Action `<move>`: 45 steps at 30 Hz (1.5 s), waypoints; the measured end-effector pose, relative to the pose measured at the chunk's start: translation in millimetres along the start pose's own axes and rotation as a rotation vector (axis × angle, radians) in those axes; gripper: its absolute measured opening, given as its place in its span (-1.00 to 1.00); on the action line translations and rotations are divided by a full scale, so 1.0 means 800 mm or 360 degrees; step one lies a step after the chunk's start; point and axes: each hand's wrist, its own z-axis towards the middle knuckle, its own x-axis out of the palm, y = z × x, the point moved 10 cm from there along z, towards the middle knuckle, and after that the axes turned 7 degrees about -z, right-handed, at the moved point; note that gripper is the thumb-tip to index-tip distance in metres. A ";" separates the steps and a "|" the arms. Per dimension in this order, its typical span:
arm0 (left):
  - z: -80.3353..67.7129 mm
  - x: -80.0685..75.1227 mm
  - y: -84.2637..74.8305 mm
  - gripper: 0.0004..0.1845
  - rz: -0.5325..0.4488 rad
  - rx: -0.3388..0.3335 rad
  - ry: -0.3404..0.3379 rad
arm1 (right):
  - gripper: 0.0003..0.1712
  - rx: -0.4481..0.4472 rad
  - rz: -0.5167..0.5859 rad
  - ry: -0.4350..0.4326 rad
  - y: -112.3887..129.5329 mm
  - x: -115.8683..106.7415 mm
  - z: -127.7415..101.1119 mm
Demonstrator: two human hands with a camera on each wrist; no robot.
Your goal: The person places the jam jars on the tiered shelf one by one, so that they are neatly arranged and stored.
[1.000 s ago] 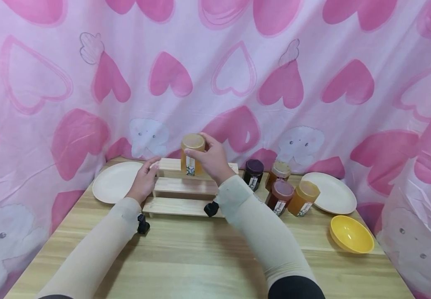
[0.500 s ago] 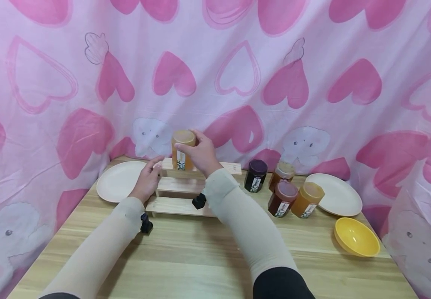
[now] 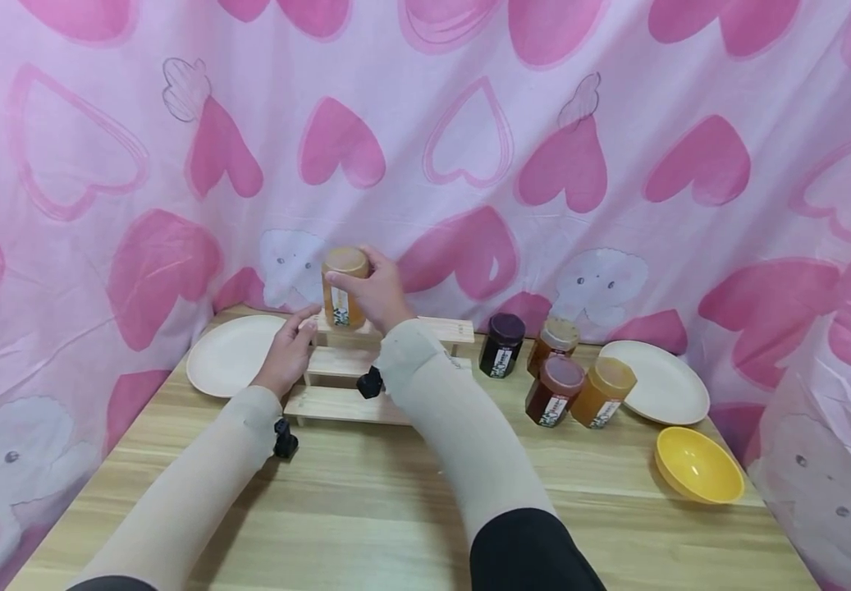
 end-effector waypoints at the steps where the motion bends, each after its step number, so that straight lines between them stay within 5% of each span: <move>1: 0.000 0.000 0.000 -0.53 -0.0005 0.0002 -0.0002 | -0.16 0.0004 -0.0003 0.0002 -0.001 0.002 0.001; 8: -0.003 0.003 -0.004 -0.52 -0.0035 -0.0040 0.0014 | -0.17 0.0048 -0.0057 0.0022 -0.013 0.010 0.002; 17: -0.016 0.012 -0.033 -0.53 -0.0066 -0.0074 0.0057 | -0.13 0.0055 -0.0084 0.0003 -0.013 0.005 -0.002; 22: -0.003 0.009 -0.012 -0.53 -0.0057 -0.0048 0.0040 | 0.01 0.0109 -0.0107 0.0007 -0.015 -0.003 -0.005; 30: 0.005 0.007 0.002 -0.53 -0.0028 0.0044 -0.0003 | 0.00 0.0119 -0.0086 -0.0024 -0.014 -0.035 -0.013; 35: 0.004 0.005 0.004 -0.54 -0.0027 0.0014 -0.0007 | -0.04 0.0083 -0.0016 -0.0035 -0.008 -0.057 -0.025; 45: -0.003 0.002 -0.008 -0.51 -0.0048 -0.0049 0.0016 | -0.13 0.0029 -0.0187 -0.0028 -0.002 -0.113 -0.062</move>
